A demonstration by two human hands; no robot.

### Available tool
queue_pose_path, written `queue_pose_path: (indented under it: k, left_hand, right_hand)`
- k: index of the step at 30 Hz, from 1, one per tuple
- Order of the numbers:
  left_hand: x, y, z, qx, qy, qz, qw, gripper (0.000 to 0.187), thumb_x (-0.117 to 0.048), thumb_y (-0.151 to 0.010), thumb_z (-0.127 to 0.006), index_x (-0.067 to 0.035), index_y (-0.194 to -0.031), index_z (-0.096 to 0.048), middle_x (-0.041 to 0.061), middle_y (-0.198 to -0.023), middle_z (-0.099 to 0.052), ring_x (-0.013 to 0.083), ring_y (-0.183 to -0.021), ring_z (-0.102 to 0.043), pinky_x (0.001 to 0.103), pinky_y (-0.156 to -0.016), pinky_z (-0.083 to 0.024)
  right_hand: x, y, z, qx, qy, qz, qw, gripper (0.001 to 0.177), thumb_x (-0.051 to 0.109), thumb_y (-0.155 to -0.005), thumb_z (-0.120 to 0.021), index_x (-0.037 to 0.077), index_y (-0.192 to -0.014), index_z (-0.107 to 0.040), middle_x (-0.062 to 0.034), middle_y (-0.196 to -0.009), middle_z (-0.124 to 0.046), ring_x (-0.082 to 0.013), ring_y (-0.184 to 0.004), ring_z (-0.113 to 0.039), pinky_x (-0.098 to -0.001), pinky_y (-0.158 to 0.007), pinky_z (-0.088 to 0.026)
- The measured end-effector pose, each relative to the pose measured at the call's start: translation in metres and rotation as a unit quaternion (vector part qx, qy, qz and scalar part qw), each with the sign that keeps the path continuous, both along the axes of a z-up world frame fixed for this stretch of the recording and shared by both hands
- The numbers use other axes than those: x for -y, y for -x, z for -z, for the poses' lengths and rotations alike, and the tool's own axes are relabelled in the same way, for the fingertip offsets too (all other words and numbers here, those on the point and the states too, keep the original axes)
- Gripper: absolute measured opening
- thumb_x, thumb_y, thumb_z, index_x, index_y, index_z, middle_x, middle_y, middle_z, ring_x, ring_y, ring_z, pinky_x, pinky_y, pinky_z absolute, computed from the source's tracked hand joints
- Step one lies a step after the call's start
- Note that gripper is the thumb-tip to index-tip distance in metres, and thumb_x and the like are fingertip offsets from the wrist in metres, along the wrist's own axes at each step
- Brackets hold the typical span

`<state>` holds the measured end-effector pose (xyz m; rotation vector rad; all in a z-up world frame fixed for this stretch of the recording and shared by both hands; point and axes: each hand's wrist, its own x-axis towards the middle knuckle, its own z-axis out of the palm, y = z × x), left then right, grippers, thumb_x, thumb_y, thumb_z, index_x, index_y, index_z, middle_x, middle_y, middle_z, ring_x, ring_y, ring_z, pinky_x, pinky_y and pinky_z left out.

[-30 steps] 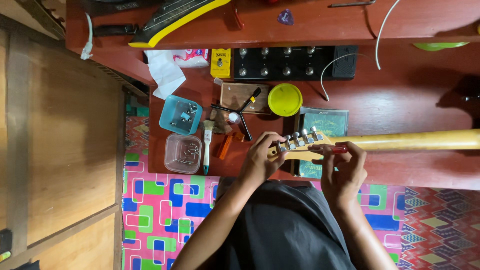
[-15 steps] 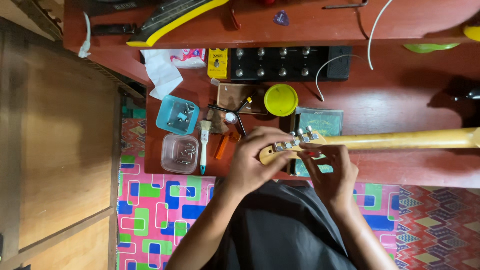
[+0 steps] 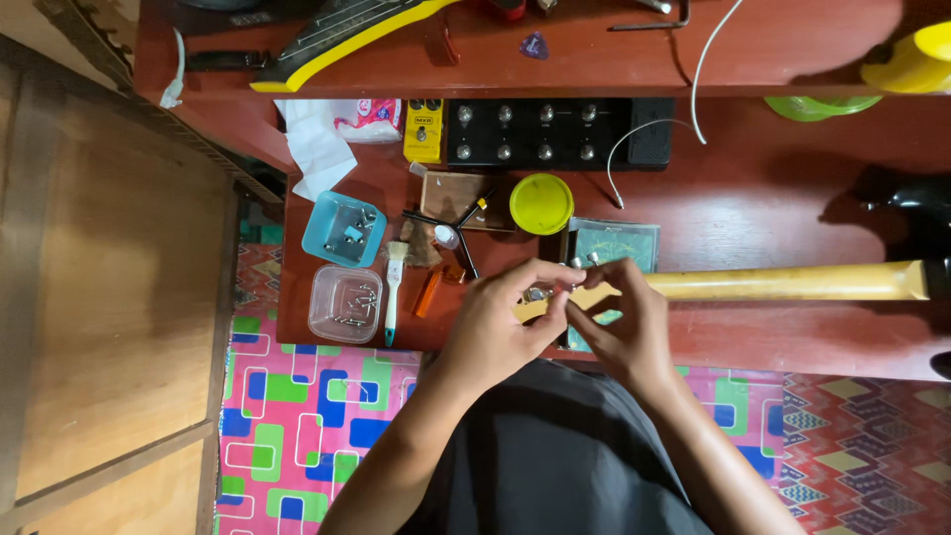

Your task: The person uses a screwdriver to tighten the tuning pegs on the headstock of a guitar neck. They repeatedly pick up small metal parts from a container and place them on the headstock while adjusting the pegs.

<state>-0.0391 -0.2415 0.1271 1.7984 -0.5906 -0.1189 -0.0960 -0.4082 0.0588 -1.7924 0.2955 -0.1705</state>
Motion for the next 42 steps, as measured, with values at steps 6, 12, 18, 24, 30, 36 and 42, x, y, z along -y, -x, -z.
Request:
queue_pose_path:
  k: [6,12,18,24,30,36,42]
  left_hand:
    - [0.001,-0.001,0.019,-0.021,0.081,-0.009,0.996,0.021,-0.001,-0.083,-0.081,-0.012,-0.1,-0.078,0.008,-0.102,-0.074,0.0252,-0.103,-0.075,0.039,-0.094,-0.058]
    - [0.01,0.011,0.02,-0.087,0.109,0.015,0.99,0.028,-0.002,-0.086,-0.076,-0.004,-0.113,-0.071,0.015,-0.107,-0.075,0.0329,-0.109,-0.073,0.045,-0.098,-0.056]
    - [0.008,0.008,0.031,0.051,-0.038,-0.05,0.997,0.022,-0.018,-0.082,-0.083,-0.013,-0.101,-0.073,0.008,-0.095,-0.074,0.0298,-0.099,-0.071,0.04,-0.091,-0.053]
    - [-0.001,0.009,0.022,0.041,-0.034,-0.039,0.998,0.021,-0.013,-0.084,-0.079,-0.011,-0.104,-0.075,0.01,-0.095,-0.075,0.032,-0.109,-0.071,0.043,-0.098,-0.053]
    - [0.002,0.003,0.021,-0.031,-0.031,0.008,0.999,0.02,-0.003,-0.09,-0.071,-0.003,-0.11,-0.074,0.018,-0.104,-0.075,0.0358,-0.108,-0.072,0.045,-0.094,-0.056]
    - [-0.002,-0.002,0.034,-0.138,0.063,0.08,0.985,0.021,0.0,-0.095,-0.063,0.0,-0.113,-0.071,0.022,-0.11,-0.071,0.0362,-0.113,-0.067,0.046,-0.096,-0.055]
    - [0.0,-0.005,0.054,-0.178,0.135,0.118,0.968,0.039,0.002,-0.091,-0.069,-0.001,-0.128,-0.06,0.023,-0.111,-0.067,0.0438,-0.112,-0.065,0.06,-0.103,-0.05]
  right_hand:
    - [-0.006,-0.012,-0.012,-0.019,-0.028,-0.051,0.998,0.04,0.002,-0.079,-0.082,0.003,-0.106,-0.053,-0.021,-0.094,-0.068,-0.0266,-0.066,-0.059,-0.035,-0.048,-0.052]
    - [0.01,-0.01,0.022,0.006,-0.051,-0.083,0.995,0.033,-0.003,-0.08,-0.078,0.005,-0.103,-0.055,-0.0109,-0.081,-0.068,-0.0169,-0.068,-0.062,-0.0255,-0.055,-0.05]
    - [-0.006,-0.014,-0.011,-0.029,0.118,-0.123,0.985,0.049,0.009,-0.075,-0.08,0.017,-0.12,-0.061,-0.0165,-0.092,-0.075,-0.0424,-0.08,-0.07,-0.0511,-0.07,-0.053]
    - [-0.002,-0.013,-0.041,-0.065,0.035,-0.152,0.986,0.049,-0.003,-0.086,-0.067,0.014,-0.132,-0.063,-0.0138,-0.095,-0.08,-0.0273,-0.076,-0.078,-0.0388,-0.067,-0.061]
    - [-0.002,-0.007,-0.039,-0.051,0.277,-0.126,0.951,0.063,0.005,-0.077,-0.073,0.023,-0.135,-0.057,-0.0114,-0.083,-0.079,-0.0345,-0.078,-0.077,-0.0487,-0.073,-0.059]
    - [0.019,-0.014,-0.12,0.024,0.469,-0.292,0.833,0.023,0.019,-0.09,-0.068,0.029,-0.111,-0.067,0.0003,-0.076,-0.079,-0.0241,-0.06,-0.077,-0.036,-0.058,-0.061]
    - [0.025,-0.041,-0.151,0.108,0.517,-0.378,0.761,0.011,0.016,-0.096,-0.063,0.013,-0.105,-0.069,-0.0085,-0.082,-0.071,-0.0311,-0.061,-0.074,-0.0456,-0.058,-0.063]
